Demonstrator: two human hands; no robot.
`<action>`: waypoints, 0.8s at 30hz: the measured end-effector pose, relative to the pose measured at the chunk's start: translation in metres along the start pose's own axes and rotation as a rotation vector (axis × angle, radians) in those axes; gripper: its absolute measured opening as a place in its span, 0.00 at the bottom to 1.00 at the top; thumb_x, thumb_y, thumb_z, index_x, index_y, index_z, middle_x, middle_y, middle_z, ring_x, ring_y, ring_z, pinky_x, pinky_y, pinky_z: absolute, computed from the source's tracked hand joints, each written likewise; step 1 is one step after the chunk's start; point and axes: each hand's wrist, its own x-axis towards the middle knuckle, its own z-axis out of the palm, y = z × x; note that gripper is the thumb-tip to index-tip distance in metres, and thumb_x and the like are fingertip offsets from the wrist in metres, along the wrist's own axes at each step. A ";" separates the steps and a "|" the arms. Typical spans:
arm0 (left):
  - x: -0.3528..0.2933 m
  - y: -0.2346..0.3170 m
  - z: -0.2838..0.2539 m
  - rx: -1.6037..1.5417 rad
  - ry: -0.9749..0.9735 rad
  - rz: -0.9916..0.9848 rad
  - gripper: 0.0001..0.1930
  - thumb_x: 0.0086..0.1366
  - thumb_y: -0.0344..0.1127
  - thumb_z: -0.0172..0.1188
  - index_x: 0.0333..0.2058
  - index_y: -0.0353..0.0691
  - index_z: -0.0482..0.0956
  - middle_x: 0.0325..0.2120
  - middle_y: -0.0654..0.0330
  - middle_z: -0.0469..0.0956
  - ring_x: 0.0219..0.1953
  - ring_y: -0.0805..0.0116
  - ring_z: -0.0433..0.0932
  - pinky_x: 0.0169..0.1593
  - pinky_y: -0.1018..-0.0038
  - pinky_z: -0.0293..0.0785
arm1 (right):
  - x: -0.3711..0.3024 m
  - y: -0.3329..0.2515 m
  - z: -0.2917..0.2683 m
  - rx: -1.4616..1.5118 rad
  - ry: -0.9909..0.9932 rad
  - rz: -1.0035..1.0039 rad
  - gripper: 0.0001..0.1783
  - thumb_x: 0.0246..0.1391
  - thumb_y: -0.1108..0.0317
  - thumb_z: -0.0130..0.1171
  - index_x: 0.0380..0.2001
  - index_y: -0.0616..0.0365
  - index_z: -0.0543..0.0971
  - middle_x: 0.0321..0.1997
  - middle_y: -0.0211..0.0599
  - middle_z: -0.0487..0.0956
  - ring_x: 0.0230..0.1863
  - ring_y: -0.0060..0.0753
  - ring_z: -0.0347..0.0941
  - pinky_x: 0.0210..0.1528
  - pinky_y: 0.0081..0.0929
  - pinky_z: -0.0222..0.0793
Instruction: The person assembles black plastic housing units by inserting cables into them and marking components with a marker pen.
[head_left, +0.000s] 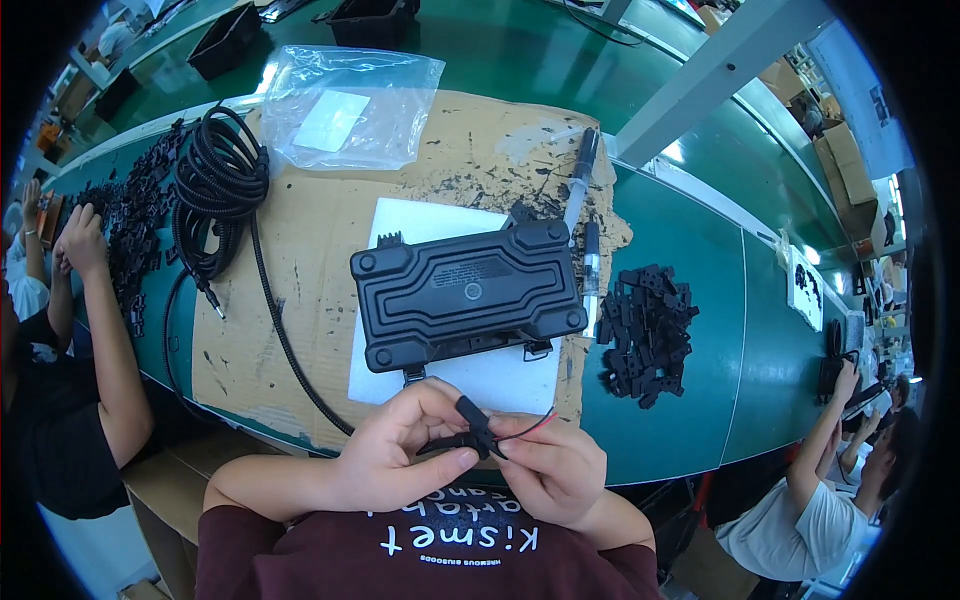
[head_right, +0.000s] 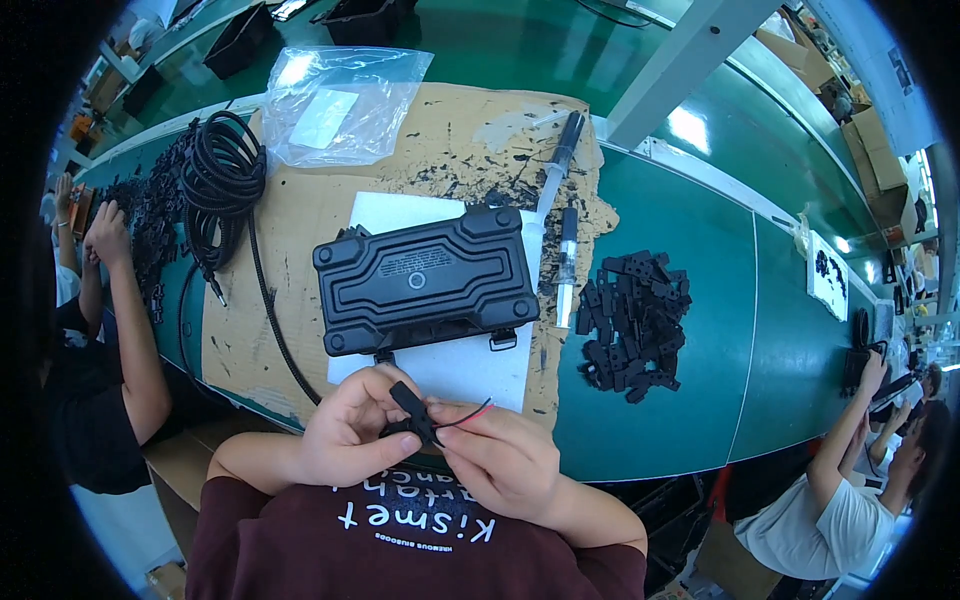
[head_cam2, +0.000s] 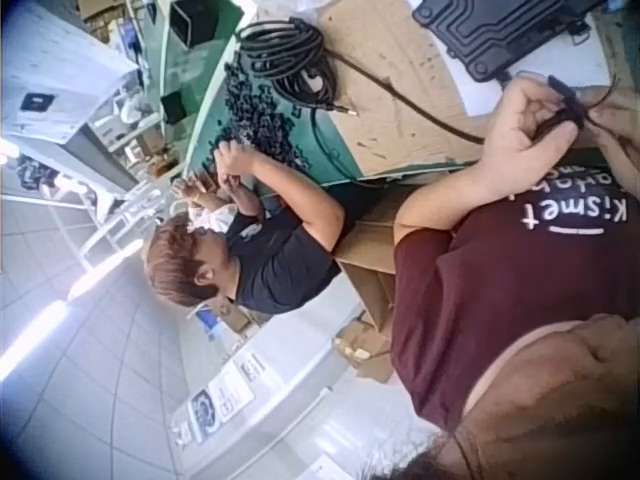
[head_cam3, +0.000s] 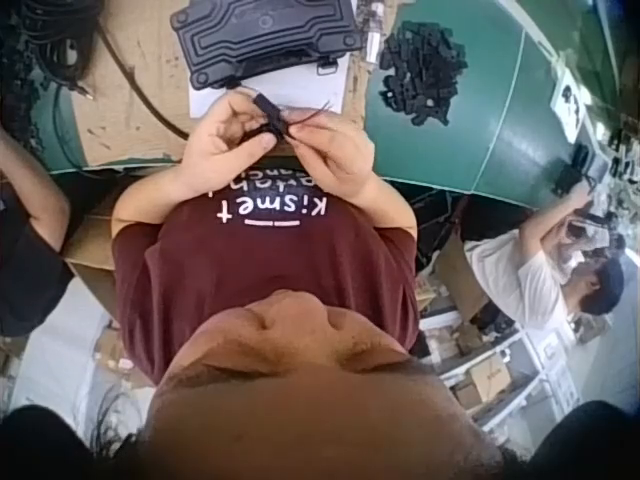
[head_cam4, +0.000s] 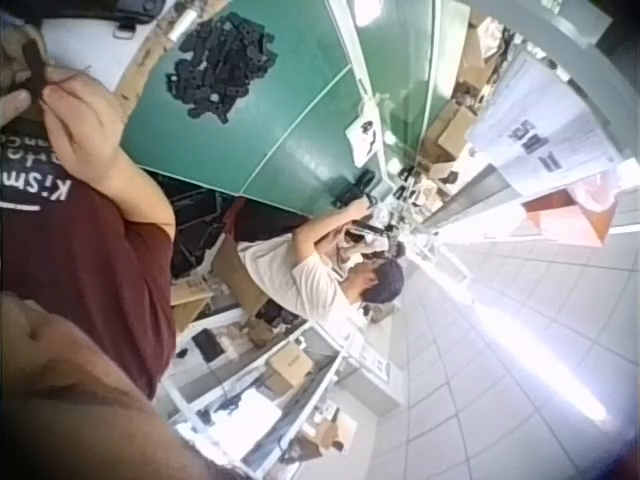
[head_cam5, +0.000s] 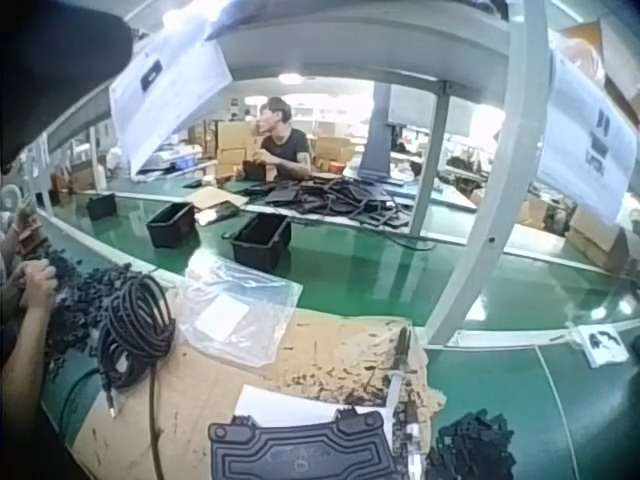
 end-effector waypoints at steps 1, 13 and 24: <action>-0.001 -0.001 0.001 -0.001 0.000 0.000 0.19 0.63 0.16 0.57 0.50 0.34 0.64 0.45 0.56 0.66 0.51 0.68 0.72 0.57 0.70 0.69 | 0.002 -0.001 -0.001 -0.001 -0.001 0.001 0.15 0.43 0.85 0.64 0.37 0.64 0.77 0.40 0.54 0.81 0.39 0.46 0.83 0.38 0.31 0.80; 0.012 0.031 -0.004 0.884 -0.049 0.193 0.34 0.56 0.24 0.67 0.61 0.37 0.65 0.32 0.54 0.74 0.33 0.62 0.77 0.36 0.72 0.74 | 0.008 0.003 -0.008 -0.220 -0.115 -0.174 0.17 0.37 0.79 0.64 0.36 0.68 0.81 0.45 0.52 0.81 0.46 0.47 0.81 0.42 0.31 0.79; 0.011 0.028 -0.005 0.896 -0.070 0.365 0.18 0.49 0.22 0.71 0.38 0.35 0.72 0.33 0.51 0.77 0.31 0.56 0.78 0.31 0.68 0.75 | 0.012 0.001 -0.012 -0.181 -0.102 -0.232 0.13 0.38 0.78 0.67 0.32 0.66 0.81 0.46 0.53 0.81 0.46 0.47 0.81 0.37 0.28 0.77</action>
